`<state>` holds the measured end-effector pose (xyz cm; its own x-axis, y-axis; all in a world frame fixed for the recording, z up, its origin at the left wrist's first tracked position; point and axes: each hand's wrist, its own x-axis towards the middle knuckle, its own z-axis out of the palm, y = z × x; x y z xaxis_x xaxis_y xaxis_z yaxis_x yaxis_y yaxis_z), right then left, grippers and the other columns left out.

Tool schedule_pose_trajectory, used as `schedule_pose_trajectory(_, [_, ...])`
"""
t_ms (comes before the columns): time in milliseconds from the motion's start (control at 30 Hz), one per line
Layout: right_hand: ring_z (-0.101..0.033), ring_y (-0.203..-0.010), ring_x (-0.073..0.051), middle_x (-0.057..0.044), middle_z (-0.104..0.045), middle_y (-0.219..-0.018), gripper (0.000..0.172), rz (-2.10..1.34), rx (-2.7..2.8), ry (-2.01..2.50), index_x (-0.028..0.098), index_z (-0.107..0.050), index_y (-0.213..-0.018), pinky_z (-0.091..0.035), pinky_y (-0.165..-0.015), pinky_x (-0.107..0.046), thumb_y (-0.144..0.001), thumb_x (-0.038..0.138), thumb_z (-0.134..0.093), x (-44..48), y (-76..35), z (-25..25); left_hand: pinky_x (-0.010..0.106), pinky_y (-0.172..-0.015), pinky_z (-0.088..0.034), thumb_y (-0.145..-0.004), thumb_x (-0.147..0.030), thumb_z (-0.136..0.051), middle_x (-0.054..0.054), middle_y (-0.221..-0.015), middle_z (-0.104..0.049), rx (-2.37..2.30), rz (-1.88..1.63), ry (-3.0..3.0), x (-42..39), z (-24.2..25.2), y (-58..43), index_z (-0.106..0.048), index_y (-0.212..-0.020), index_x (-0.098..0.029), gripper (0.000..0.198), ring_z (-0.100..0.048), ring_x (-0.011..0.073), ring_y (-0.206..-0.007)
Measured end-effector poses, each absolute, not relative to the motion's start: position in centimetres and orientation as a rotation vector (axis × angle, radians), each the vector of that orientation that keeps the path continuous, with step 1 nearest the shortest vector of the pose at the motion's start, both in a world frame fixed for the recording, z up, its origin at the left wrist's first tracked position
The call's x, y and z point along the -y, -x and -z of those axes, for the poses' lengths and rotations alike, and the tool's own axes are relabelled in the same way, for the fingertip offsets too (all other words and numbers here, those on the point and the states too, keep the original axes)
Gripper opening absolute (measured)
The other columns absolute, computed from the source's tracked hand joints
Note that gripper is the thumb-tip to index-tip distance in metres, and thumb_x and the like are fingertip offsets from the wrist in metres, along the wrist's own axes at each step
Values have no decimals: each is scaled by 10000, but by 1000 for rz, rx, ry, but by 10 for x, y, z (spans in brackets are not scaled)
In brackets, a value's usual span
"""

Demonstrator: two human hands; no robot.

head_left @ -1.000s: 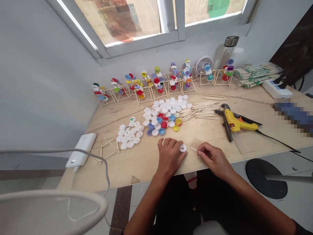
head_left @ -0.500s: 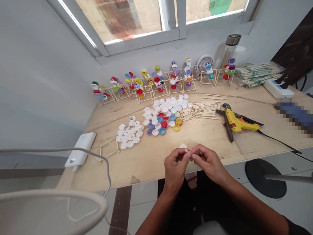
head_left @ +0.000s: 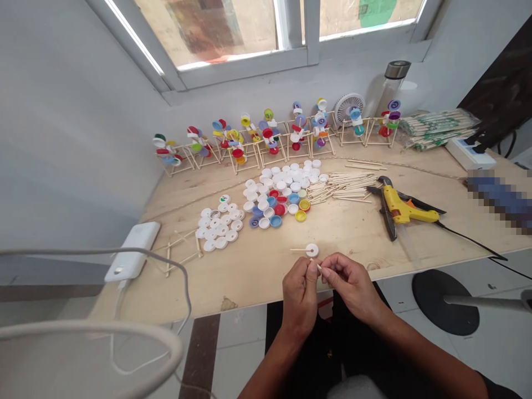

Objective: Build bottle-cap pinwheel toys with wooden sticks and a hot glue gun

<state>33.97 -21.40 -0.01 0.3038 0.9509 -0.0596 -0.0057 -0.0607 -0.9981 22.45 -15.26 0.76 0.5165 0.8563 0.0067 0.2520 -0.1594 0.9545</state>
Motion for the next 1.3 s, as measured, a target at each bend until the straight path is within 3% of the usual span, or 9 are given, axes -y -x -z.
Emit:
schedule_pose_trajectory(233, [-543,-653,-151,8,-589,-714,195,-981,1042,1563,194,-566,-829,-440,-594,-240,-906,359,-495,230,-332,5,238,-615,-378,-927,-351,-324,1,-666,-515,-920,-546,-1710,161,-8,-208,-510,-685,-181,349,-485,126,-642])
schedule_pose_trajectory(533, [-519,-623,-149,1,-572,-692,169,-828,1132,1615,197,-559,-843,-419,-598,-263,-921,319,-470,240,-320,9,232,-533,-323,-894,-274,-315,-23,-584,-448,-1093,-635,-1817,176,5,-211,-404,-601,-197,315,-428,109,-545])
schedule_pose_trajectory(800, [-481,-558,-119,26,-540,-627,312,-1273,726,1316,179,-555,-802,-404,-538,-229,-842,487,-590,236,-321,8,228,-508,-306,-848,-174,-349,-23,-550,-465,-1056,-782,-2119,172,5,-210,-375,-559,-202,292,-441,101,-523])
schedule_pose_trajectory(1000, [-467,-543,-113,28,-534,-598,344,-1297,678,1328,182,-564,-769,-387,-523,-224,-800,520,-615,233,-318,-3,235,-494,-291,-820,-150,-375,-23,-544,-448,-1126,-852,-2327,165,4,-204,-365,-565,-209,261,-431,107,-519])
schedule_pose_trajectory(1167, [-471,-544,-121,22,-538,-584,333,-1349,720,1366,189,-555,-750,-390,-518,-225,-809,514,-601,241,-318,-7,235,-538,-330,-846,-193,-368,-29,-554,-472,-1488,-889,-2254,136,-10,-174,-462,-630,-202,235,-443,111,-516])
schedule_pose_trajectory(1300, [-438,-539,-120,21,-541,-603,321,-1351,548,1337,196,-561,-792,-356,-501,-220,-791,510,-626,240,-324,-6,230,-497,-309,-865,-272,-404,-40,-489,-438,-1339,-641,-2255,133,-21,-157,-475,-562,-196,320,-409,101,-468])
